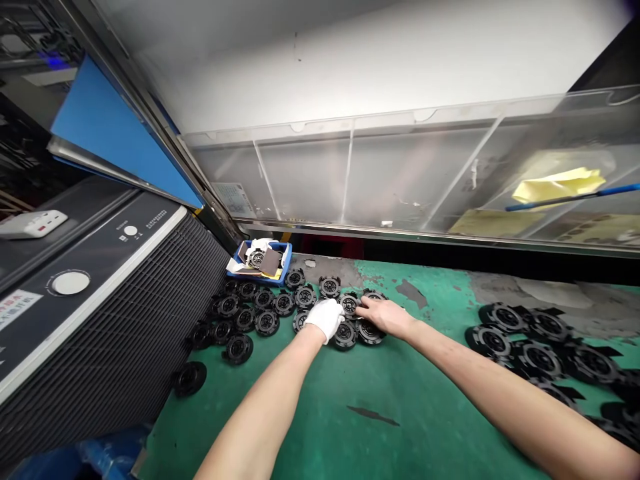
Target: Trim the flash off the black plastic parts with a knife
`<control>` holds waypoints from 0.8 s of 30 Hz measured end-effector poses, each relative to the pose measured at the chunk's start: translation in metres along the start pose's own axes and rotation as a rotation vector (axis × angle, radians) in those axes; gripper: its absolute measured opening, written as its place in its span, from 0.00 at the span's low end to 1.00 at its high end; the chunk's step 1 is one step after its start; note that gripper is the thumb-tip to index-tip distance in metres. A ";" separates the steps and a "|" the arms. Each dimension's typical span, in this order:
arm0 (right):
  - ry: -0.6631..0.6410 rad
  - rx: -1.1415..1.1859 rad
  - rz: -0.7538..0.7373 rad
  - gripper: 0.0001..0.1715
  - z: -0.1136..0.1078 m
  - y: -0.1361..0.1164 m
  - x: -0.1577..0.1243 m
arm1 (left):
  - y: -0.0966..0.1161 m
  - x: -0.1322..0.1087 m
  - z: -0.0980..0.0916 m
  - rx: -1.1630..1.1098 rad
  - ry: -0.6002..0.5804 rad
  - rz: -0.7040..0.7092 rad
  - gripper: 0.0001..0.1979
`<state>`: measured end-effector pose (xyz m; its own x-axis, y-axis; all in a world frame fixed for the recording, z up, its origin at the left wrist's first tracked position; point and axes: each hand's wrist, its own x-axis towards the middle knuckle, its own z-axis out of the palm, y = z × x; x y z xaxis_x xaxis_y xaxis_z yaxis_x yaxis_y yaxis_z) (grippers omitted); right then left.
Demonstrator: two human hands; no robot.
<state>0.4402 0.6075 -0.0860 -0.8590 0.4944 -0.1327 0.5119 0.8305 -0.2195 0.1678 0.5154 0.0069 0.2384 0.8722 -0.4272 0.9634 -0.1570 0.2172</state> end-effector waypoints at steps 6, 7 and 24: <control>0.042 0.042 0.008 0.24 0.017 -0.035 -0.041 | 0.008 -0.022 0.022 0.060 -0.004 0.101 0.21; 0.055 0.061 0.028 0.23 0.022 -0.047 -0.053 | 0.009 -0.031 0.027 0.068 -0.002 0.117 0.20; 0.516 0.482 0.778 0.12 0.070 -0.501 -0.332 | 0.013 -0.346 0.157 -0.009 0.436 0.662 0.13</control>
<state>0.4690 0.0095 0.0002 -0.1313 0.9913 0.0006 0.7725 0.1027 -0.6267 0.1174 0.1393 0.0198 0.6904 0.7018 0.1753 0.6367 -0.7046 0.3134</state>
